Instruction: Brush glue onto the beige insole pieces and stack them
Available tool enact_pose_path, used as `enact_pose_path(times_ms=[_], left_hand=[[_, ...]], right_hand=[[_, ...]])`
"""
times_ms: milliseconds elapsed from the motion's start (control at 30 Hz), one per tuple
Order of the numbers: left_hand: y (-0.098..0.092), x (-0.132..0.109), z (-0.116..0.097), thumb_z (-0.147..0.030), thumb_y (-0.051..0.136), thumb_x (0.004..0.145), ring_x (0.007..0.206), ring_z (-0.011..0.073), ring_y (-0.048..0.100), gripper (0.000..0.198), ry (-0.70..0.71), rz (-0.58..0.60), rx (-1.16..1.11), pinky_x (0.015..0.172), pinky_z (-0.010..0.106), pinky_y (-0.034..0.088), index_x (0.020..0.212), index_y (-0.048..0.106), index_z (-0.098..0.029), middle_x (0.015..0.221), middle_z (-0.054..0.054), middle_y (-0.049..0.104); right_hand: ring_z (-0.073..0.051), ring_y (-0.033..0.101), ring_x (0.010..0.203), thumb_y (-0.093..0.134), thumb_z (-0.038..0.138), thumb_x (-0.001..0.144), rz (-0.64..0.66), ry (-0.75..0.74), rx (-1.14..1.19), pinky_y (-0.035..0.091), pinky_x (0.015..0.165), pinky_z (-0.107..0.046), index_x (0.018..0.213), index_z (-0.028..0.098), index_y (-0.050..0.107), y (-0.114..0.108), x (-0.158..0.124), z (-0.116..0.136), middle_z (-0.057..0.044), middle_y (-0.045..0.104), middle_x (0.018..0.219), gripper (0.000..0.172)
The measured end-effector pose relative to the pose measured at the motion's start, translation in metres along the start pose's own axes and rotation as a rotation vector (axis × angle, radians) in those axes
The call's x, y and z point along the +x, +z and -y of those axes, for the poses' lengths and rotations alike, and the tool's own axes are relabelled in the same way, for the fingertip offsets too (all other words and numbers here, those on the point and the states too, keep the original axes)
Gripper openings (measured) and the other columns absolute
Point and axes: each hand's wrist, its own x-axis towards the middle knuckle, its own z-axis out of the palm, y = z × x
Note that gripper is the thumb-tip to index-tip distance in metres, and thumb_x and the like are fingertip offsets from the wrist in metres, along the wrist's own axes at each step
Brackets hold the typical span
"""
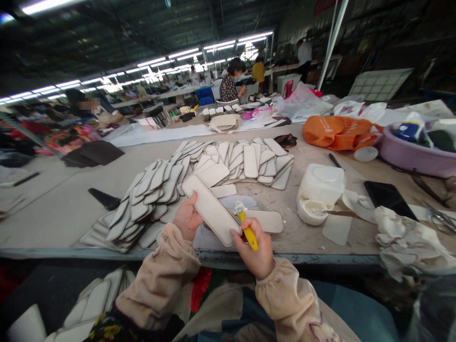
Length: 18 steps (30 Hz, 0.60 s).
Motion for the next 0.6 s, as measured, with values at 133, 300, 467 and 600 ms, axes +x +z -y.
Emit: enact_pose_path(times_ms=[133,300,467,600], left_hand=[[-0.002,0.002,-0.001,-0.024,0.052,0.093,0.089,0.0181,0.069,0.018,-0.003,0.006,-0.008,0.088,0.032,0.056,0.102,0.063,-0.013,0.089,0.01,0.072],[-0.004,0.004,-0.003,-0.023,0.054,0.092,0.092,0.0201,0.069,0.018,-0.039,0.029,-0.014,0.09,0.035,0.055,0.103,0.064,-0.012,0.091,0.011,0.072],[-0.006,0.002,-0.006,-0.023,0.053,0.092,0.094,0.021,0.069,0.017,-0.039,0.044,-0.018,0.09,0.034,0.055,0.094,0.065,-0.012,0.09,0.012,0.071],[-0.012,0.01,-0.022,-0.022,0.059,0.088,0.091,0.0236,0.07,0.013,-0.007,0.145,0.041,0.089,0.036,0.055,0.089,0.067,-0.012,0.089,0.015,0.071]], right_hand=[[-0.009,0.048,0.046,0.068,0.039,0.077,0.011,0.005,0.003,0.042,0.049,-0.021,0.083,0.024,0.044,0.001,-0.001,0.0,0.009,0.049,0.058,0.029],[-0.009,0.048,0.045,0.069,0.039,0.077,0.02,0.009,-0.034,0.041,0.047,-0.02,0.083,0.023,0.045,0.004,-0.001,-0.002,0.009,0.048,0.057,0.03],[-0.01,0.053,0.051,0.068,0.039,0.079,-0.01,-0.081,-0.043,0.046,0.052,-0.021,0.085,0.023,0.046,0.007,-0.002,-0.004,0.006,0.053,0.064,0.028],[-0.017,0.068,0.079,0.067,0.034,0.082,0.014,-0.185,0.048,0.054,0.071,-0.024,0.091,0.023,0.048,0.001,-0.001,-0.011,-0.003,0.067,0.091,0.024]])
